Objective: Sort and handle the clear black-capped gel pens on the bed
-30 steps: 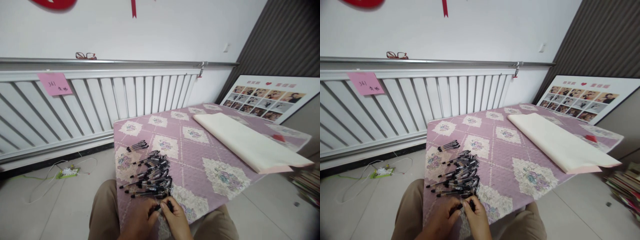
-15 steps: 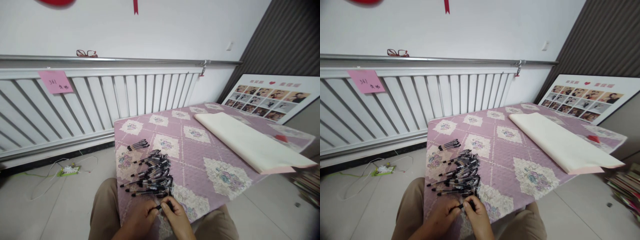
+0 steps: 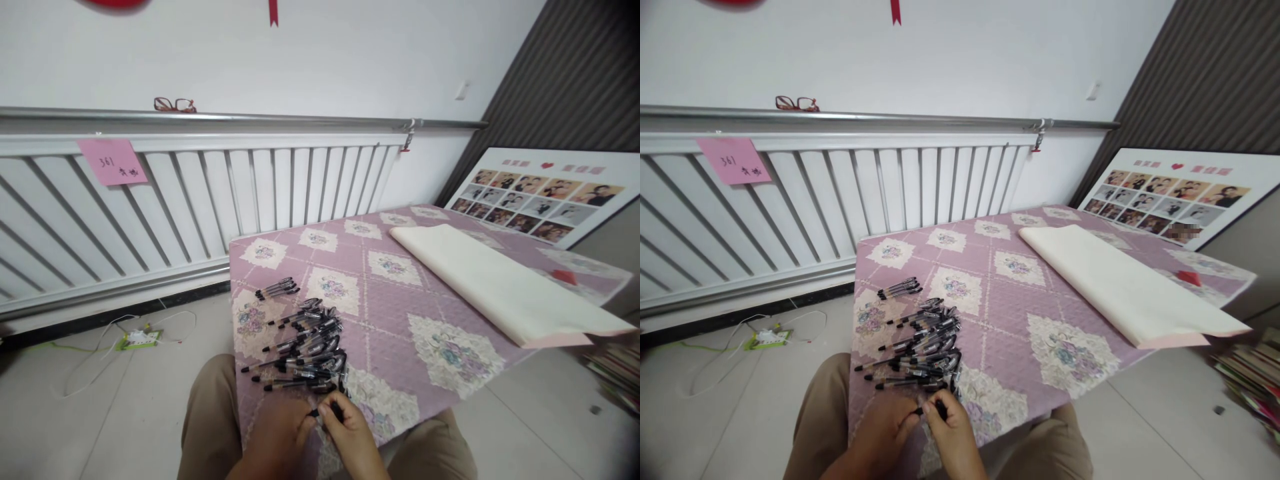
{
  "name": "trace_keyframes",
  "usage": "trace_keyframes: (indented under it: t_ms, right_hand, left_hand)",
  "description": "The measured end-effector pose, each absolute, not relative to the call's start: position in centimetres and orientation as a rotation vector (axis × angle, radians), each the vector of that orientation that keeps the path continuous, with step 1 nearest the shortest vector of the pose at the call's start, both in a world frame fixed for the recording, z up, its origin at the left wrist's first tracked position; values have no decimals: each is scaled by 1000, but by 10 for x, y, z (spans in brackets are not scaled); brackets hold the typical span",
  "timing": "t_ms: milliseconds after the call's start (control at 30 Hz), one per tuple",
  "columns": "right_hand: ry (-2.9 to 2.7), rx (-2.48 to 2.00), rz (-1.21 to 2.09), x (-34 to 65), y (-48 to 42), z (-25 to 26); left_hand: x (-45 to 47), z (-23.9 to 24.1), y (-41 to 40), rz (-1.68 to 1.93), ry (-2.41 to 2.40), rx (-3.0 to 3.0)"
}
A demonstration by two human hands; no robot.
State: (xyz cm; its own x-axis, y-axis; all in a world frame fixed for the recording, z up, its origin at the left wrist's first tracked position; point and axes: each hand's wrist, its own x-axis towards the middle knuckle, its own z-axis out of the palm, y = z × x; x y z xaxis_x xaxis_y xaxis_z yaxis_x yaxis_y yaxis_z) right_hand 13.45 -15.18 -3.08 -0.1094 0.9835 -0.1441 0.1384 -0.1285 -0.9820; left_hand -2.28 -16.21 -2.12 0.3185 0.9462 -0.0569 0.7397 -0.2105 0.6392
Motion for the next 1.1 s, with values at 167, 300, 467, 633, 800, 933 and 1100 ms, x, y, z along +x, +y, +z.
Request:
trace_keyframes:
  t_ms: [167,300,467,633,800,933,1100]
  right_hand:
    - [-1370,-1319,1402,141,-151,-25]
    - [-1385,-1329,1369,143,-150,-19]
    - [-1440,-1398,1292,139,-147,-24]
    - [-1547,-1419,1252,136,-147,-22]
    - [-1555,-1365,1310,138,-147,-17]
    - [-1539,-1396,1284,136,-146,-22]
    - [-1501,-1415,1281,134,-146,-25]
  left_hand:
    - [-24,-18,-157,470,1375,1934]
    - [-25,-16,-156,456,1406,1984]
    - [-28,-16,-158,353,1507,1957]
    - [-31,-17,-158,366,1505,1954]
    - [-32,-19,-157,408,1479,1955]
    - [-34,-19,-156,414,1485,1980]
    - [-37,-15,-155,366,1553,1999]
